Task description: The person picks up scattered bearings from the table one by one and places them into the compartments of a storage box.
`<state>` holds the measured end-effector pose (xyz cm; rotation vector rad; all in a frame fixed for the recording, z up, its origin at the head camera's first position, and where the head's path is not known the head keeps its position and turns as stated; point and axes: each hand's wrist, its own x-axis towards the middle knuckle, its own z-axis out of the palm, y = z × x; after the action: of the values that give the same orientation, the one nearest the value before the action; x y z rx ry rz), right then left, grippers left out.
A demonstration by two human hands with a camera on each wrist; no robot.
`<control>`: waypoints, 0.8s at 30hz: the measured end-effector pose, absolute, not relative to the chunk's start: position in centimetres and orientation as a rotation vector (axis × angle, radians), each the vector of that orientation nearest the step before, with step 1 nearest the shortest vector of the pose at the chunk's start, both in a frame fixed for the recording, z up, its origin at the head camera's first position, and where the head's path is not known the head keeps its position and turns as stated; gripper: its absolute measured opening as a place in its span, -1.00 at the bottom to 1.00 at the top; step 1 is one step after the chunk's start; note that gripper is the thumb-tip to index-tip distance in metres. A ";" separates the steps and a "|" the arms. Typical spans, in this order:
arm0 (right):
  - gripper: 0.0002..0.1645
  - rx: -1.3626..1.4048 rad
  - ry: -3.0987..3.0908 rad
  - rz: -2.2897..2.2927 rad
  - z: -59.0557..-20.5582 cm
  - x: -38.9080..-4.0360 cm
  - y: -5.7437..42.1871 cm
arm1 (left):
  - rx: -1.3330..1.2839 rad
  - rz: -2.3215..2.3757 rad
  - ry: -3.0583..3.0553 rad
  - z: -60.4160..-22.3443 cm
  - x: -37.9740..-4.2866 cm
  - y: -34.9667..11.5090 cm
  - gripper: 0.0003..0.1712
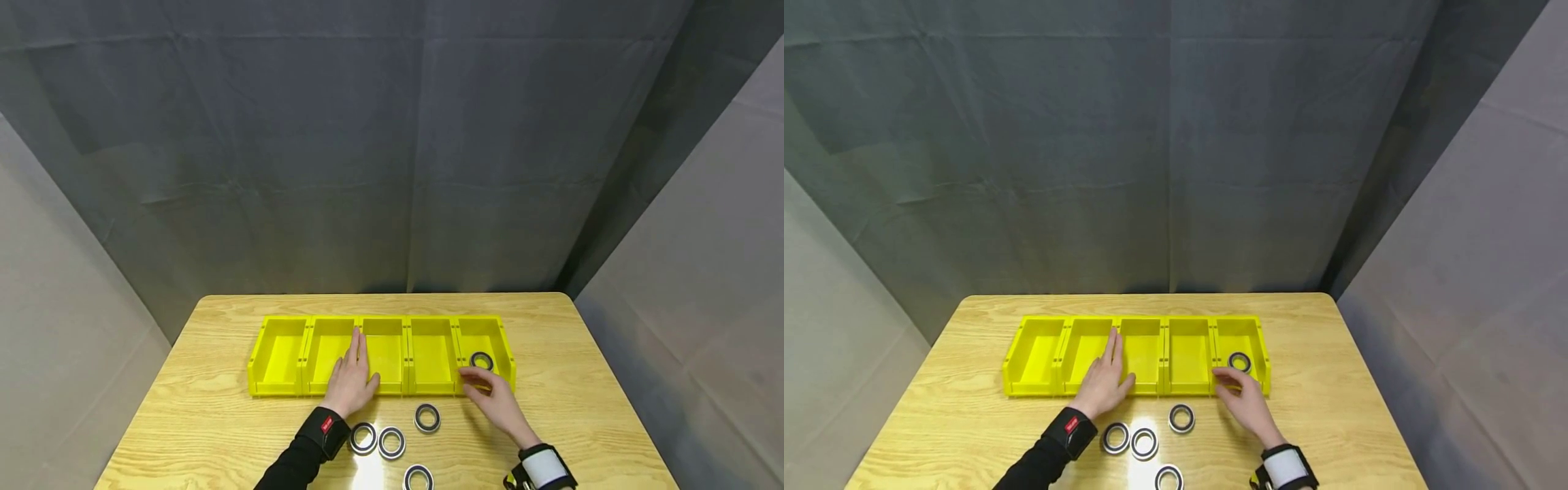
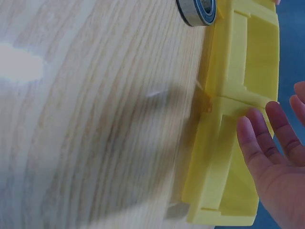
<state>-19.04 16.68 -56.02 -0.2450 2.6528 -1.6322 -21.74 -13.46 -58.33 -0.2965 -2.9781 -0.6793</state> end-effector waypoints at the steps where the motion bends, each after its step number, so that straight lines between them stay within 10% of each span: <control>1: -0.65 -0.225 2.646 -1.639 -56.1 -19.0 16.8 | -0.295 -0.685 -2.981 -58.4 -21.7 -13.5 0.00; 24: -0.60 0.013 2.652 -1.697 -56.9 -17.5 19.2 | -0.351 -0.952 -2.822 -57.3 -17.6 -16.4 -0.09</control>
<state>-17.54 19.20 -56.93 0.0134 2.6518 -1.6974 -17.60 -16.41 -57.29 -0.3512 -2.8218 -0.9519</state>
